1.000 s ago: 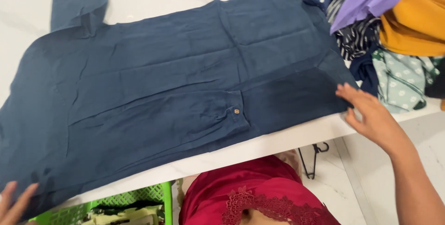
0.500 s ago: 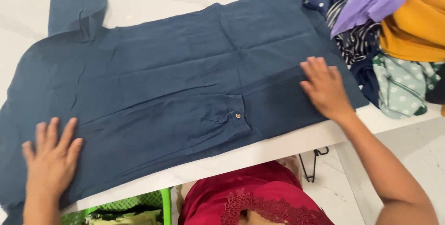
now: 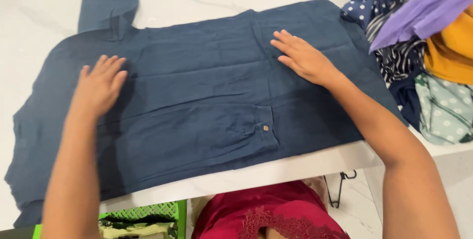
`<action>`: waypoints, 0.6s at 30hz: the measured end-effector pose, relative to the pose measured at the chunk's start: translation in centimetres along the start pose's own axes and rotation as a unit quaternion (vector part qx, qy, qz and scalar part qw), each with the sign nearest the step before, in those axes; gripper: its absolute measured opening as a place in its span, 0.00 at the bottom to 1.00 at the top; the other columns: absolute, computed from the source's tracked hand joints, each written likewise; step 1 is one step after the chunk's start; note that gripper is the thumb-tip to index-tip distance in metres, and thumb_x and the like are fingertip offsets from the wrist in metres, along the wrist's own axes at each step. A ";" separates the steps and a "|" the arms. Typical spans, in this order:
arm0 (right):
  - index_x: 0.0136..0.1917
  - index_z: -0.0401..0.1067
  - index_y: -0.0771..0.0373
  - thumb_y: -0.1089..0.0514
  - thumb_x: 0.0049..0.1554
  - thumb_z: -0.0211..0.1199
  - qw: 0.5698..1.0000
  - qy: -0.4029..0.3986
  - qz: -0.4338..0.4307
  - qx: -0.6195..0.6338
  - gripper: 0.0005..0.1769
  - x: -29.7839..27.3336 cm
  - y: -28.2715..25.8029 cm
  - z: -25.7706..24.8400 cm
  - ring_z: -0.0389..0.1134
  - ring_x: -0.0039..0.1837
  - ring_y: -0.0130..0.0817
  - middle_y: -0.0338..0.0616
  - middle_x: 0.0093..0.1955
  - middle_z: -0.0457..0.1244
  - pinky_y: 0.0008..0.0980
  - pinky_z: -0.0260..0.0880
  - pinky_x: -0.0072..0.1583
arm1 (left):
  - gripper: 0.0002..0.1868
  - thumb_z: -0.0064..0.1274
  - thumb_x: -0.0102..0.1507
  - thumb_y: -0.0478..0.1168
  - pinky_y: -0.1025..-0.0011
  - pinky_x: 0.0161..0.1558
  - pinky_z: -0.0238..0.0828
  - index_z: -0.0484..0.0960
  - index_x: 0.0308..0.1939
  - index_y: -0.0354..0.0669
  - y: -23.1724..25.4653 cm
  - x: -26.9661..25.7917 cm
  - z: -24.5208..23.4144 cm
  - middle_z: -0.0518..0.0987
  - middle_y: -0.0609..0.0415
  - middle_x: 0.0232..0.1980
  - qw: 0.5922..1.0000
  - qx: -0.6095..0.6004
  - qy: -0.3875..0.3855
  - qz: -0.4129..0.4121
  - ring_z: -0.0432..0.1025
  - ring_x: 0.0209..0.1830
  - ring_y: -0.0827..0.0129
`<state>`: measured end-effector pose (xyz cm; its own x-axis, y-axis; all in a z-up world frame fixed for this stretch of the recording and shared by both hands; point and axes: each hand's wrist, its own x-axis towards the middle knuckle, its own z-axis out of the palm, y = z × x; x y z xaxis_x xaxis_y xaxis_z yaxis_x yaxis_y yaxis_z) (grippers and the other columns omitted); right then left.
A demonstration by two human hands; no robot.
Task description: Folding a blue long-sleeved shirt on a white table.
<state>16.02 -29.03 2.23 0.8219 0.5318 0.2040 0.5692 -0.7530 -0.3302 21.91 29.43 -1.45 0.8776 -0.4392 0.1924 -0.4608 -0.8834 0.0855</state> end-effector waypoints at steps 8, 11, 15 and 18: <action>0.84 0.50 0.44 0.39 0.69 0.38 0.974 -0.034 0.176 -0.136 0.32 -1.2 9.8 1.5 0.37 0.86 0.45 0.43 0.87 0.42 0.53 0.36 0.77 | 0.30 0.25 0.73 0.57 0.39 0.75 0.32 0.59 0.79 0.63 1.1 0.1 -1.5 0.52 0.49 0.84 0.987 -0.057 -0.063 -0.136 0.40 0.84 0.52; 0.84 0.52 0.48 0.38 0.68 0.39 0.958 -0.011 0.237 -0.161 0.34 -3.6 12.4 0.0 0.40 0.85 0.49 0.46 0.86 0.44 0.57 0.40 0.76 | 0.29 0.28 0.73 0.57 0.37 0.74 0.34 0.61 0.79 0.63 0.0 0.0 -0.2 0.55 0.50 0.83 0.990 -0.039 -0.039 -0.128 0.42 0.84 0.52; 0.83 0.58 0.56 0.42 0.69 0.43 0.954 0.034 0.210 -0.210 0.34 -4.9 14.3 0.3 0.48 0.83 0.54 0.54 0.84 0.51 0.60 0.50 0.72 | 0.30 0.32 0.73 0.59 0.38 0.73 0.38 0.63 0.79 0.64 -0.9 -0.2 0.5 0.58 0.47 0.82 0.993 0.005 0.008 -0.115 0.46 0.82 0.46; 0.83 0.57 0.56 0.41 0.70 0.40 0.958 0.021 0.223 -0.178 0.34 -5.0 14.2 -0.1 0.46 0.84 0.56 0.56 0.85 0.49 0.64 0.47 0.73 | 0.31 0.24 0.72 0.61 0.35 0.75 0.26 0.56 0.80 0.68 -1.3 -1.2 -1.8 0.49 0.48 0.84 0.970 -0.021 -0.045 -0.239 0.36 0.84 0.48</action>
<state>19.96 -42.46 -3.37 0.9813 0.1152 0.1542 0.1256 -0.9903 -0.0595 21.24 31.37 -0.04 0.9994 0.0056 0.0353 -0.0010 -0.9830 0.1836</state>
